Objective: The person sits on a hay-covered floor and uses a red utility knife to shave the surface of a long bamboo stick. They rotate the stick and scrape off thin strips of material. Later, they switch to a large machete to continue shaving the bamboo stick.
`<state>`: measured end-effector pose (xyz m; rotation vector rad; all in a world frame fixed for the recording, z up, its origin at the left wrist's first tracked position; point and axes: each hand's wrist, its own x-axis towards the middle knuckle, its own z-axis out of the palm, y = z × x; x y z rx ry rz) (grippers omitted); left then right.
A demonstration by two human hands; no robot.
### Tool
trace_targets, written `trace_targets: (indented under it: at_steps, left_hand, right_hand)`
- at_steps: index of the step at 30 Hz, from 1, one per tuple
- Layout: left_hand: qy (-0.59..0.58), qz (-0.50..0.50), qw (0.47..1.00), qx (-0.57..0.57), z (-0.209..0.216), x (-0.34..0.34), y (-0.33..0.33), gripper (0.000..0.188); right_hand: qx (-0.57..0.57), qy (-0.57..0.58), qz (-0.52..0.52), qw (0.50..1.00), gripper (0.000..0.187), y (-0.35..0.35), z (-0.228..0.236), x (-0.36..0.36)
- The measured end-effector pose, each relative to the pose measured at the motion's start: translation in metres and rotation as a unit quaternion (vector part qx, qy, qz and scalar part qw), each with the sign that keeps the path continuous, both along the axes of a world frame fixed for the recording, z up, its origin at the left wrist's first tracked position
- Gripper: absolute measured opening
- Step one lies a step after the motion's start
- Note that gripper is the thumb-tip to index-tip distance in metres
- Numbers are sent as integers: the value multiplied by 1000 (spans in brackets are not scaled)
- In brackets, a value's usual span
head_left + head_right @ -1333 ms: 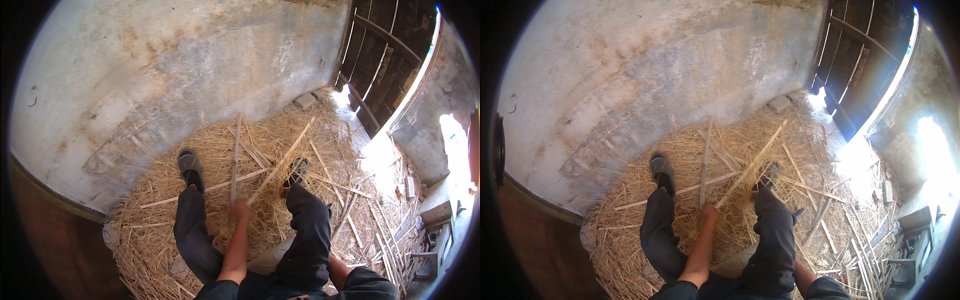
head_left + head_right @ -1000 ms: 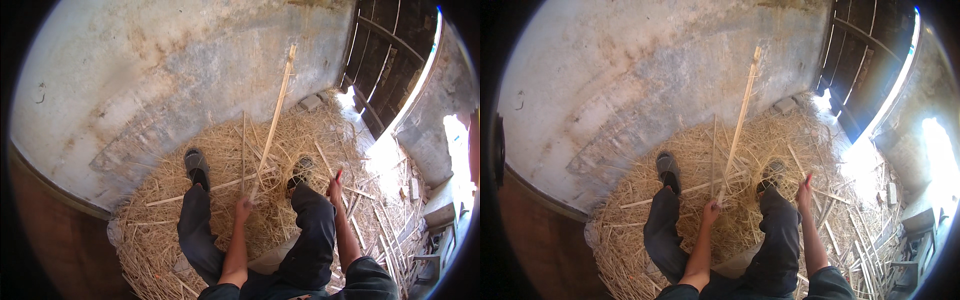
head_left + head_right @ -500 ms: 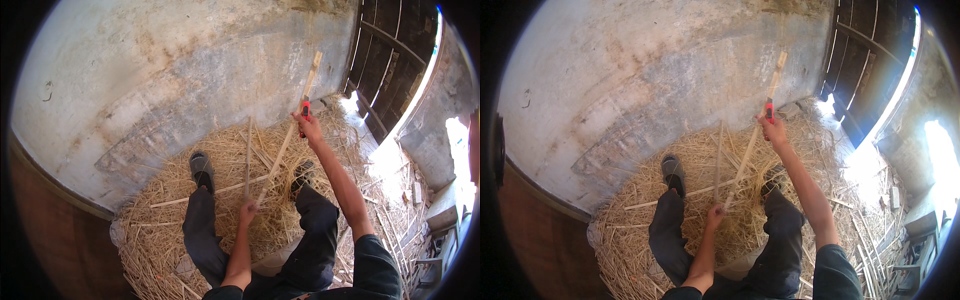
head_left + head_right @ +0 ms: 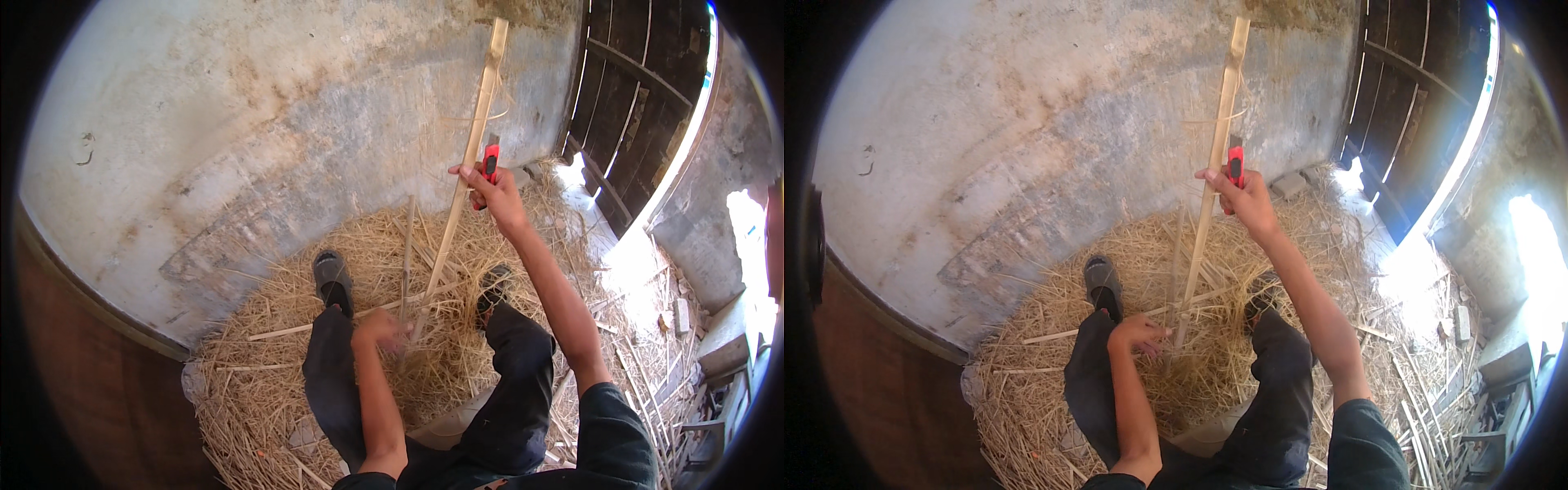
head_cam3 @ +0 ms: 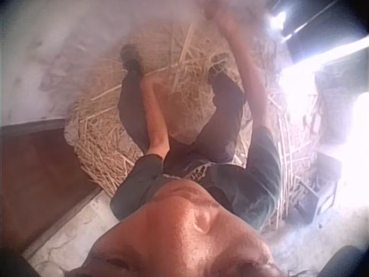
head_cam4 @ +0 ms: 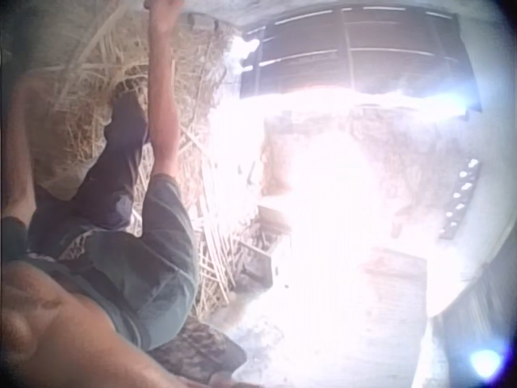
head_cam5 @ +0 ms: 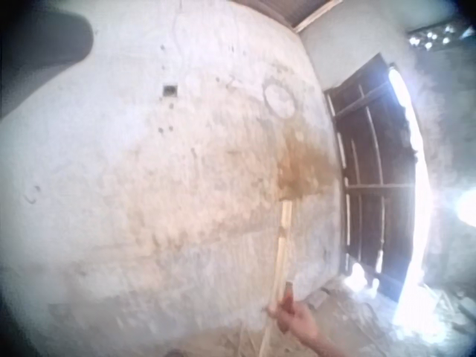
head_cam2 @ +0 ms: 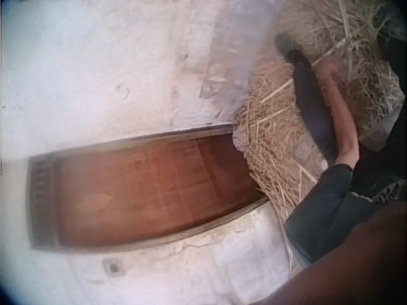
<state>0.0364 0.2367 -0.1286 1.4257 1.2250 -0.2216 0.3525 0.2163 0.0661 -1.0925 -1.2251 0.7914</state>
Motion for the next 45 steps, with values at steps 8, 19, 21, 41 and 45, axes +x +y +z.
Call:
trace_targets:
  at_steps: [8, 19, 21, 41, 45]
  left_hand:
    - [-306, 84, 835, 451, 72, 52, -16, 56]
    - [-441, 197, 753, 447, 150, 52, 20, 35]
    - [-460, 251, 701, 484, 171, 31, 34, 34]
    - [-716, 313, 565, 265, 195, 1, -12, 58]
    - [-718, 268, 595, 242, 183, 12, -18, 54]
  right_hand:
    - [44, 46, 44, 997, 39, -28, 73, -42]
    - [117, 74, 15, 990, 49, -66, 110, -13]
    - [78, 67, 16, 995, 49, -71, 92, 2]
    - [-39, -166, 78, 982, 45, -61, 4, -72]
    - [-87, -157, 107, 978, 43, -44, 3, -82]
